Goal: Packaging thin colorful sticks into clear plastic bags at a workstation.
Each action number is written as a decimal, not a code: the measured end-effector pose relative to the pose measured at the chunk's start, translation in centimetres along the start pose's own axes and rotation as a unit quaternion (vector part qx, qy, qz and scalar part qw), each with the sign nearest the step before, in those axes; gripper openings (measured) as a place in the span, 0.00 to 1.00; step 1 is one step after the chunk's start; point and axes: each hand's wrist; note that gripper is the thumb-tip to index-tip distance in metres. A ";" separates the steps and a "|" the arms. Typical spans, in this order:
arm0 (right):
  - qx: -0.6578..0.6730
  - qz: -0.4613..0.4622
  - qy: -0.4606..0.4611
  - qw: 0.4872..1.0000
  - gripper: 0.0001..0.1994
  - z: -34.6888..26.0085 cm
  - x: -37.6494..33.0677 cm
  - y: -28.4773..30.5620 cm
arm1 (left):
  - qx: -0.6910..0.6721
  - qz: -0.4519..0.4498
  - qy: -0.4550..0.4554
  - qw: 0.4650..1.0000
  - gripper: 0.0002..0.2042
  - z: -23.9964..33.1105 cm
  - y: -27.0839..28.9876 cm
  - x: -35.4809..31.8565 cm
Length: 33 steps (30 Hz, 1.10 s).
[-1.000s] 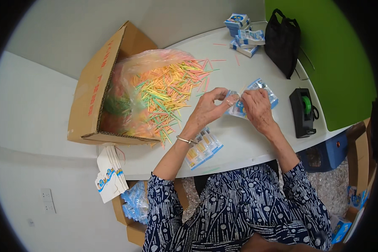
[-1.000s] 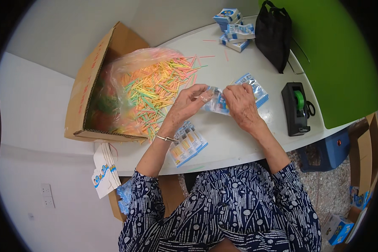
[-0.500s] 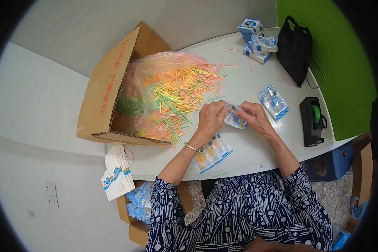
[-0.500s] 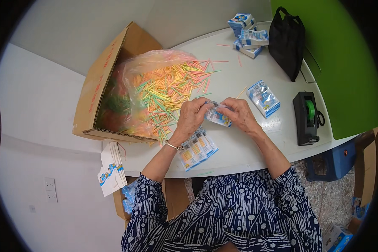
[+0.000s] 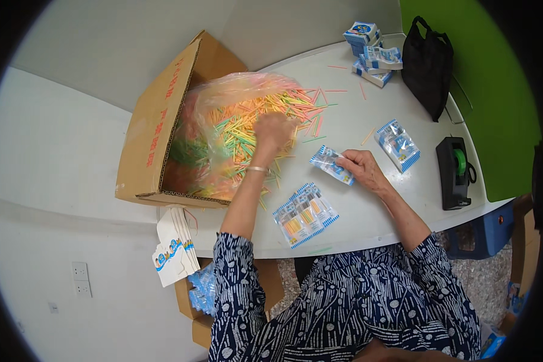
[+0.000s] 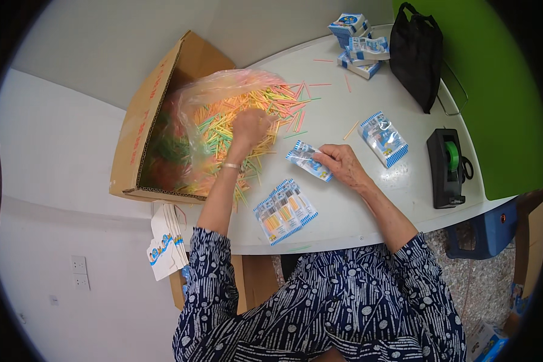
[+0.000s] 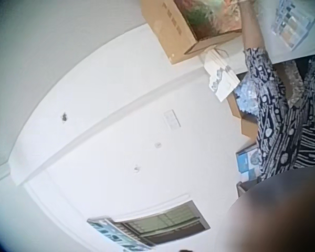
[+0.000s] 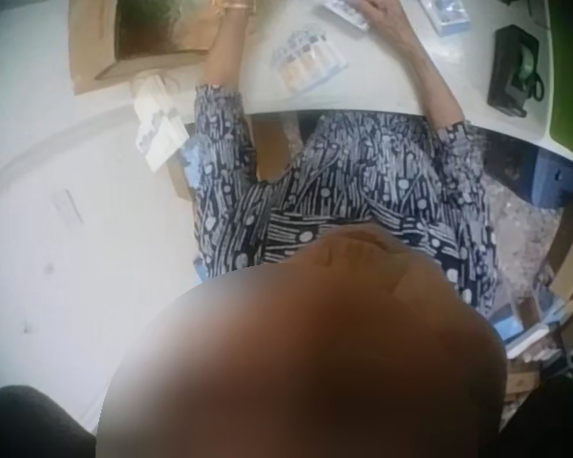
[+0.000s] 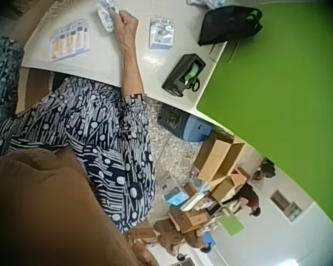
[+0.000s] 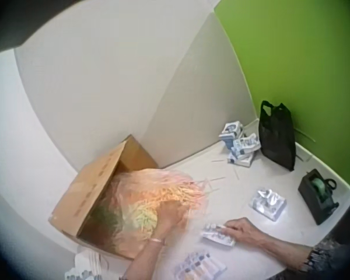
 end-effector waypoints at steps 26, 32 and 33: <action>0.032 -0.001 0.026 0.999 0.15 -0.1 0.3 -0.1 | 0.344 -0.093 0.243 0.902 0.22 -5.1 -5.6 7.0; 0.040 0.004 0.006 0.999 0.14 0.7 0.3 0.8 | 0.165 -0.049 0.235 0.957 0.17 -5.9 -4.3 6.2; 0.040 0.005 0.007 0.999 0.14 0.8 0.2 0.9 | 0.126 -0.086 0.234 0.960 0.17 -5.8 -3.8 6.2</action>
Point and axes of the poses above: each hand's wrist, its own x-axis towards the middle knuckle, its own y-axis out of the back of the hand, z = x × y, and after that the axes turned 3 degrees about -y, right-handed
